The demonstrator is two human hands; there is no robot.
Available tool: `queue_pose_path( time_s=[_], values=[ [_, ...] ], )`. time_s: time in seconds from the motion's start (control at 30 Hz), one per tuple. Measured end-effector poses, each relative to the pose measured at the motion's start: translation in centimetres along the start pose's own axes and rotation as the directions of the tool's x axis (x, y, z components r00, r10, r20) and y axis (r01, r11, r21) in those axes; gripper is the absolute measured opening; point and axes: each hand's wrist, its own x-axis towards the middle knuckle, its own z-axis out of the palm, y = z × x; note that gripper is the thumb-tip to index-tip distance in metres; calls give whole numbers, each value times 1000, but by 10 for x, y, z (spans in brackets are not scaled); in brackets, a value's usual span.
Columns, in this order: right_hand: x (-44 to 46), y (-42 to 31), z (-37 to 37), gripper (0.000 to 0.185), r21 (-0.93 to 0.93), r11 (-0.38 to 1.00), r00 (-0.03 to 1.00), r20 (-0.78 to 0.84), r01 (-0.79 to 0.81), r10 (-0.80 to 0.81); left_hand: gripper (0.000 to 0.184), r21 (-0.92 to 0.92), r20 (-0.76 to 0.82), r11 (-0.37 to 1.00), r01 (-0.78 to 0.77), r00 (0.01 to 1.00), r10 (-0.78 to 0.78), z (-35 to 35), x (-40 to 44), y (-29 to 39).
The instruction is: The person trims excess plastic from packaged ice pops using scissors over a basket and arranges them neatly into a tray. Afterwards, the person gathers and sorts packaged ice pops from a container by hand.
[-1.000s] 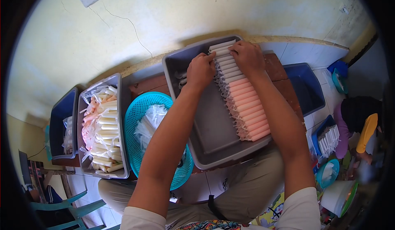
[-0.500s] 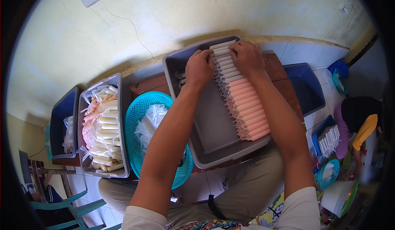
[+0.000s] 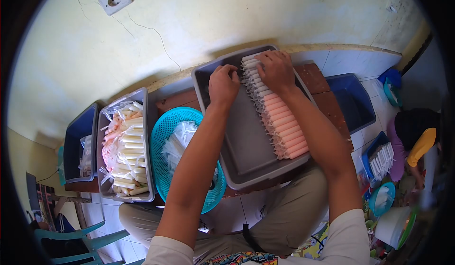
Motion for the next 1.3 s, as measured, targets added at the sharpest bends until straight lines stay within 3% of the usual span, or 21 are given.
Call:
queue_pose_path(
  time_s=[0.1, 0.17, 0.2, 0.27, 0.3, 0.37, 0.4, 0.47, 0.77, 0.87, 1.1, 1.17, 1.3],
  values=[
    [3, -27, -2, 24, 50, 990, 991, -30, 135, -133, 17, 47, 93, 996, -73, 993, 69, -17, -2, -6],
    [0, -47, 2, 24, 186, 966, 983, 2, 180, -184, 15, 300, 208, 936, -182, 970, 122, -27, -4, -13],
    [-4, -53, 7, 24, 193, 964, 982, 5, 184, -188, 15, 304, 205, 937, -175, 972, 115, -29, -6, -16],
    [-11, -65, 19, 23, 362, 931, 966, 220, 47, -134, 15, 482, 416, 810, -335, 901, 126, -34, -6, -21],
    [-13, -69, 21, 23, 364, 930, 967, 212, 54, -140, 15, 487, 409, 807, -334, 903, 127, -35, -7, -22],
    [-16, -71, 23, 22, 350, 936, 903, 406, -14, -138, 15, 557, 464, 722, -412, 875, 142, -35, -11, -19],
    [-15, -70, 26, 22, 345, 939, 904, 403, -5, -143, 15, 555, 456, 724, -410, 878, 147, -35, -9, -17],
    [-17, -69, 33, 22, 292, 956, 866, 476, 7, -152, 16, 596, 515, 707, -382, 856, 28, -32, -9, -16],
    [-33, -65, 58, 26, 52, 985, 809, 563, 167, -167, 20, 656, 586, 628, -417, 807, -76, -23, -13, -17],
    [-34, -62, 60, 24, 67, 965, 832, 495, 252, -252, 20, 664, 560, 606, -438, 828, -15, -20, -16, -20],
    [-39, -62, 64, 21, 38, 966, 859, 449, 255, -244, 20, 657, 580, 608, -447, 814, -29, -17, -18, -24],
    [-38, -64, 61, 20, 40, 986, 881, 445, 162, -163, 19, 658, 543, 620, -428, 839, 4, -15, -20, -25],
    [-35, -64, 58, 20, 64, 970, 879, 412, 234, -239, 18, 676, 523, 595, -434, 852, 28, -14, -21, -27]
  ],
)
